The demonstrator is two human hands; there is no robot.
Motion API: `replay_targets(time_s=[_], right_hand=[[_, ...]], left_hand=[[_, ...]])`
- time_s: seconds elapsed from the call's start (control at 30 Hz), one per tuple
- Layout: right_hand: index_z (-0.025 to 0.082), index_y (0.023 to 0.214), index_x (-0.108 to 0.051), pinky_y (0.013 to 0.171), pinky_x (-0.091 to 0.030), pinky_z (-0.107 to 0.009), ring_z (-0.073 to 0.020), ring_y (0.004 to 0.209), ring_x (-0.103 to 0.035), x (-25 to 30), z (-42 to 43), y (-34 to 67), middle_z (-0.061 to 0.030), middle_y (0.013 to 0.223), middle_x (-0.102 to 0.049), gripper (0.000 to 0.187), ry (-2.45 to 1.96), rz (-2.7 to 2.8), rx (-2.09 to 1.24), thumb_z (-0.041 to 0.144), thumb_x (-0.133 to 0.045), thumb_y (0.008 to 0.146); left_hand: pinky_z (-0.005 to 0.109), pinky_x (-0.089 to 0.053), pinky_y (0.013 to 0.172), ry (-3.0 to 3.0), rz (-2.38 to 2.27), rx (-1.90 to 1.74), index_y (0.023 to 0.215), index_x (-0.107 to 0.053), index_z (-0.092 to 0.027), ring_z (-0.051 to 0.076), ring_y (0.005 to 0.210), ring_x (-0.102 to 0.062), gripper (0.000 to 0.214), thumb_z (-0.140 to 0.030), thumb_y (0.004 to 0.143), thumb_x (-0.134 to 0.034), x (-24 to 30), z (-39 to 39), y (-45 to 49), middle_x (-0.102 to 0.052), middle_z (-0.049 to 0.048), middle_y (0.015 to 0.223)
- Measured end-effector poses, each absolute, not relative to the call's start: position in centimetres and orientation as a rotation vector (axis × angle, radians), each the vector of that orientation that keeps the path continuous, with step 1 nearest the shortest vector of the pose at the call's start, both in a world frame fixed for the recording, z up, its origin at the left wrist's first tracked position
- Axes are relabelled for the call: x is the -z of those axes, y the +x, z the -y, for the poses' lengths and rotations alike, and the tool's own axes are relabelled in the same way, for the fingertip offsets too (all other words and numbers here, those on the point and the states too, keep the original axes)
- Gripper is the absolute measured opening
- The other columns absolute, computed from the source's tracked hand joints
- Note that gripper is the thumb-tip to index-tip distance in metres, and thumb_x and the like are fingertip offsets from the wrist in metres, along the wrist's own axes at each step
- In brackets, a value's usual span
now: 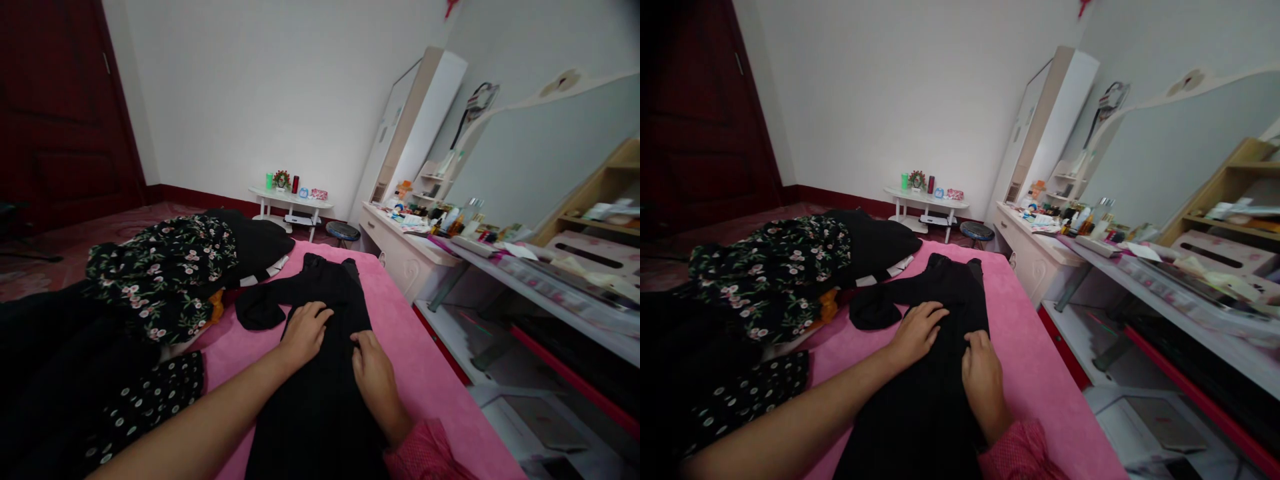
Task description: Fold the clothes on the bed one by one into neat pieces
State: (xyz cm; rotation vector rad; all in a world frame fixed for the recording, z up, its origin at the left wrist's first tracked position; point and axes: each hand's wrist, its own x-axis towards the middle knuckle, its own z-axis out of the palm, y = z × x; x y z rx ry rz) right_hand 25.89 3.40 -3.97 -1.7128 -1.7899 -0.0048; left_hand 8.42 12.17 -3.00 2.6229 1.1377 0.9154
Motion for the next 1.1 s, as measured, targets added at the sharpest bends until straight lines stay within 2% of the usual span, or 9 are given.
replay_targets(time_s=[0.1, 0.3, 0.43, 0.5, 0.6, 0.7, 0.77, 0.93, 1.1], right_hand=[[0.019, 0.104, -0.058, 0.086, -0.049, -0.034, -0.0214, 0.097, -0.059, 4.0, -3.2, 25.8, -0.0085, 0.1, -0.06, 0.03, -1.732, 1.806, 0.005, 0.011, -0.037, 0.084], [0.02, 0.103, -0.057, 0.085, -0.049, -0.035, -0.0205, 0.096, -0.059, 4.0, -3.2, 26.4, -0.0076, 0.1, -0.059, 0.026, -1.704, 1.792, -0.035, 0.014, -0.039, 0.086], [0.02, 0.108, -0.057, 0.083, -0.049, -0.034, -0.0196, 0.093, -0.059, 3.8, -3.0, 26.4, -0.0077, 0.102, -0.059, 0.027, -1.648, 1.728, -0.088, 0.015, -0.041, 0.086], [0.019, 0.11, -0.058, 0.089, -0.048, -0.037, -0.021, 0.1, -0.057, 3.4, -2.7, 26.2, -0.0091, 0.109, -0.059, 0.029, -1.615, 1.729, -0.08, 0.017, -0.044, 0.086], [0.021, 0.112, -0.061, 0.098, -0.042, -0.041, -0.0236, 0.114, -0.051, 2.5, -2.4, 25.7, -0.0085, 0.121, -0.058, 0.031, -1.577, 1.869, -0.102, 0.018, -0.049, 0.084], [0.025, 0.113, -0.064, 0.098, -0.041, -0.043, -0.0236, 0.115, -0.052, 1.9, -2.3, 25.2, -0.0057, 0.123, -0.06, 0.033, -1.589, 2.004, -0.164, 0.018, -0.051, 0.083], [0.024, 0.111, -0.065, 0.097, -0.041, -0.041, -0.0228, 0.112, -0.054, 1.8, -2.2, 25.0, -0.0055, 0.12, -0.062, 0.032, -1.594, 2.007, -0.168, 0.018, -0.051, 0.083], [0.022, 0.094, -0.067, 0.087, -0.045, -0.035, -0.0202, 0.097, -0.06, 1.8, -1.9, 24.6, -0.0047, 0.102, -0.068, 0.025, -1.588, 1.937, -0.166, 0.013, -0.048, 0.081], [0.022, 0.077, -0.067, 0.07, -0.047, -0.026, -0.0159, 0.074, -0.063, 0.3, -4.0, 25.5, -0.0005, 0.079, -0.069, 0.023, -1.643, 1.973, -0.359, 0.012, -0.047, 0.075]], left_hand=[[0.039, -0.04, 0.098, 2.723, -1.192, -0.888, 0.127, -0.053, -0.024, 0.023, 0.117, -0.045, 0.048, -0.007, 0.082, -0.048, 2.5, -14.0, 8.9, -0.052, 0.0064, 0.128], [0.032, -0.045, 0.085, 2.808, -1.254, -0.591, 0.122, -0.059, -0.029, 0.02, 0.095, -0.055, 0.05, -0.004, 0.084, -0.039, 0.4, -18.4, 10.0, -0.059, 0.0054, 0.101], [0.031, -0.044, 0.082, 2.799, -1.245, -0.676, 0.113, -0.066, -0.029, 0.02, 0.098, -0.054, 0.041, -0.009, 0.088, -0.041, -2.7, -21.2, 10.2, -0.056, 0.0053, 0.107], [0.033, -0.042, 0.084, 2.822, -1.249, -0.691, 0.111, -0.068, -0.028, 0.022, 0.101, -0.052, 0.038, -0.011, 0.088, -0.042, -3.7, -22.1, 10.3, -0.057, 0.0063, 0.108], [0.038, -0.04, 0.088, 2.859, -1.276, -0.615, 0.093, -0.073, -0.021, 0.025, 0.102, -0.052, 0.028, -0.011, 0.085, -0.048, -3.6, -22.2, 10.3, -0.061, 0.0097, 0.102], [0.044, -0.038, 0.09, 2.858, -1.338, -0.559, 0.076, -0.072, -0.013, 0.028, 0.101, -0.053, 0.023, -0.006, 0.079, -0.051, -2.2, -20.7, 10.4, -0.063, 0.0144, 0.094], [0.044, -0.036, 0.094, 2.863, -1.342, -0.585, 0.082, -0.071, -0.014, 0.027, 0.105, -0.052, 0.022, -0.007, 0.079, -0.05, -1.1, -19.2, 10.8, -0.063, 0.0142, 0.103], [0.043, -0.026, 0.11, 2.757, -1.16, -0.796, 0.125, -0.055, -0.02, 0.023, 0.126, -0.043, 0.038, -0.027, 0.089, -0.047, 2.1, -15.2, 12.7, -0.05, 0.0079, 0.136], [0.048, -0.022, 0.113, 2.682, -1.179, -0.755, 0.131, -0.052, -0.021, 0.027, 0.136, -0.031, 0.042, -0.031, 0.09, -0.045, 4.4, -13.6, 13.3, -0.035, 0.0077, 0.149]])
